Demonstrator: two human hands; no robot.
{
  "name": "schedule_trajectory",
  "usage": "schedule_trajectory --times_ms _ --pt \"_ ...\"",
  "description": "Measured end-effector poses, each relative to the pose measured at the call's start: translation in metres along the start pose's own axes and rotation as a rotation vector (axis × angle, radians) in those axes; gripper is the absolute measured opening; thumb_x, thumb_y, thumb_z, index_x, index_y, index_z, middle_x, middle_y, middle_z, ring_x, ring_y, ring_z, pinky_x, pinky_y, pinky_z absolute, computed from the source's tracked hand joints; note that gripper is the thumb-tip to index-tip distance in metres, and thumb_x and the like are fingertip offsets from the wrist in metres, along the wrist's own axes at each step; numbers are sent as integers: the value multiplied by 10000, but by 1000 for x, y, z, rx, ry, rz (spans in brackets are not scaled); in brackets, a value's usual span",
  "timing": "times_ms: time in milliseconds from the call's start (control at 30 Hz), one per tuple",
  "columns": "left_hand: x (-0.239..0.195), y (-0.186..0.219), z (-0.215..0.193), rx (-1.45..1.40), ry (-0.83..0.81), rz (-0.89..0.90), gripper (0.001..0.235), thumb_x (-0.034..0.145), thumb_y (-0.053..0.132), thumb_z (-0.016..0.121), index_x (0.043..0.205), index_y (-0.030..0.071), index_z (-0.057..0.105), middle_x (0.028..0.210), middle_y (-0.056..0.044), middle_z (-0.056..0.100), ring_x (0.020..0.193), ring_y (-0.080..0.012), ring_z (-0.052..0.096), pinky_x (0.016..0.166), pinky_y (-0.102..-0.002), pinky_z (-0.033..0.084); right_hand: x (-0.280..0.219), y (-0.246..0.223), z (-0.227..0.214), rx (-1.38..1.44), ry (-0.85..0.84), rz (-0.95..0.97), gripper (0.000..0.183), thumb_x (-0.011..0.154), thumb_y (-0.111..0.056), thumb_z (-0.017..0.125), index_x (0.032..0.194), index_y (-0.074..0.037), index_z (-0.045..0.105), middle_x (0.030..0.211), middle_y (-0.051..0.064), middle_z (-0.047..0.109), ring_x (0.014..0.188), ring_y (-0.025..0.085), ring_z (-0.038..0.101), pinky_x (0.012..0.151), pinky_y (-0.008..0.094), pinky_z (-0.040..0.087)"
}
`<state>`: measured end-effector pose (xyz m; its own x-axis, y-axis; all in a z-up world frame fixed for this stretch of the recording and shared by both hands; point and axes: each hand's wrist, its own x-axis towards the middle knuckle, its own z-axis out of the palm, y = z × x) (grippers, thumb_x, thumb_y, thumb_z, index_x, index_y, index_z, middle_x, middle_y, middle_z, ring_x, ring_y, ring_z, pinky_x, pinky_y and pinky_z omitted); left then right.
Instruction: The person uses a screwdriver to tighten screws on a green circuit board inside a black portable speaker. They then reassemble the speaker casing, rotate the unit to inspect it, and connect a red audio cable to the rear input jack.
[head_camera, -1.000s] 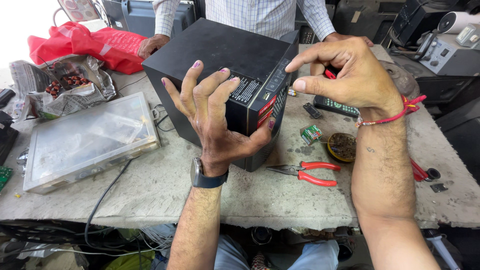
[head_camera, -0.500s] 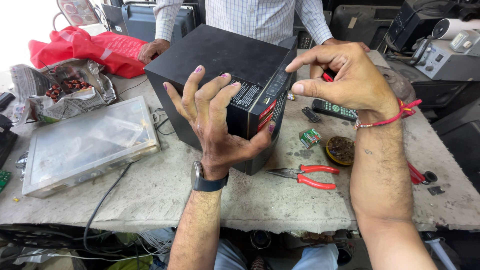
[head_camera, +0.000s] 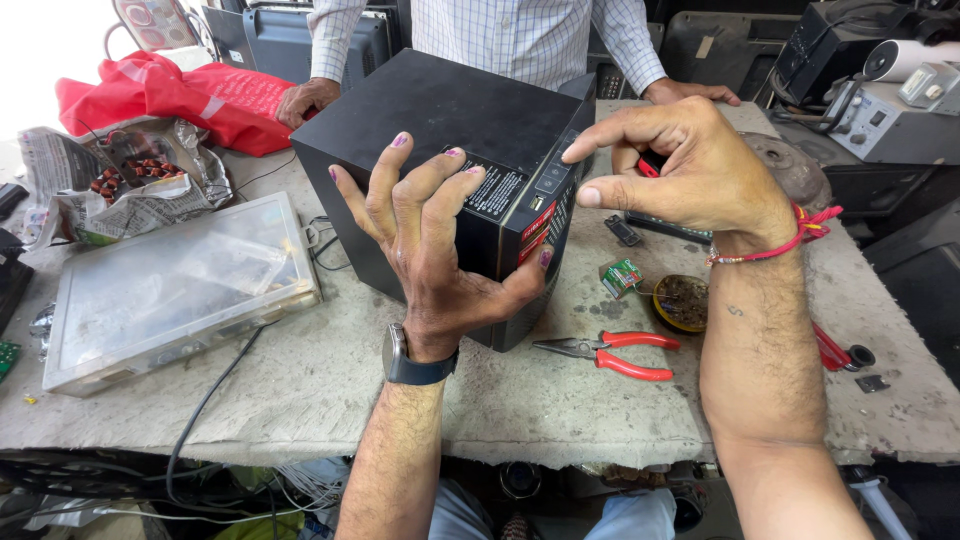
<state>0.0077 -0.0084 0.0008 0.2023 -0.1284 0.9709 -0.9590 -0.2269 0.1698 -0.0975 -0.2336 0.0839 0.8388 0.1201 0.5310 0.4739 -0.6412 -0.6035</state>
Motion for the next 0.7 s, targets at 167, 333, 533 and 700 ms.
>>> schedule_trajectory --times_ms 167,333,533,700 --pt "0 0 1 4 1 -3 690 764 539 835 1281 161 580 1342 -39 585 1485 -335 376 1302 -685 -33 0 -2 0 4 -30 -26 339 850 -144 853 1166 -67 757 661 -98 497 616 -5 409 574 183 304" --pt "-1 -1 1 7 -4 -4 680 773 539 834 1280 162 582 1344 -42 589 1490 -334 373 1304 -685 -34 0 -3 1 9 -49 -15 329 858 -141 845 1166 -68 757 672 -98 498 626 -7 403 572 181 306" --pt "1 1 0 13 -5 -9 678 760 535 841 1266 161 591 1338 -41 599 1486 -335 376 1303 -683 -25 2 -3 1 2 -55 -34 339 851 -141 850 1168 -70 755 683 -96 493 627 -5 397 568 182 302" --pt "1 2 -2 16 -14 -12 673 760 529 846 1264 163 591 1338 -42 597 1484 -338 376 1301 -683 -23 1 -2 1 0 -60 -18 343 835 -143 858 1155 -69 761 653 -93 501 601 -7 405 548 182 301"
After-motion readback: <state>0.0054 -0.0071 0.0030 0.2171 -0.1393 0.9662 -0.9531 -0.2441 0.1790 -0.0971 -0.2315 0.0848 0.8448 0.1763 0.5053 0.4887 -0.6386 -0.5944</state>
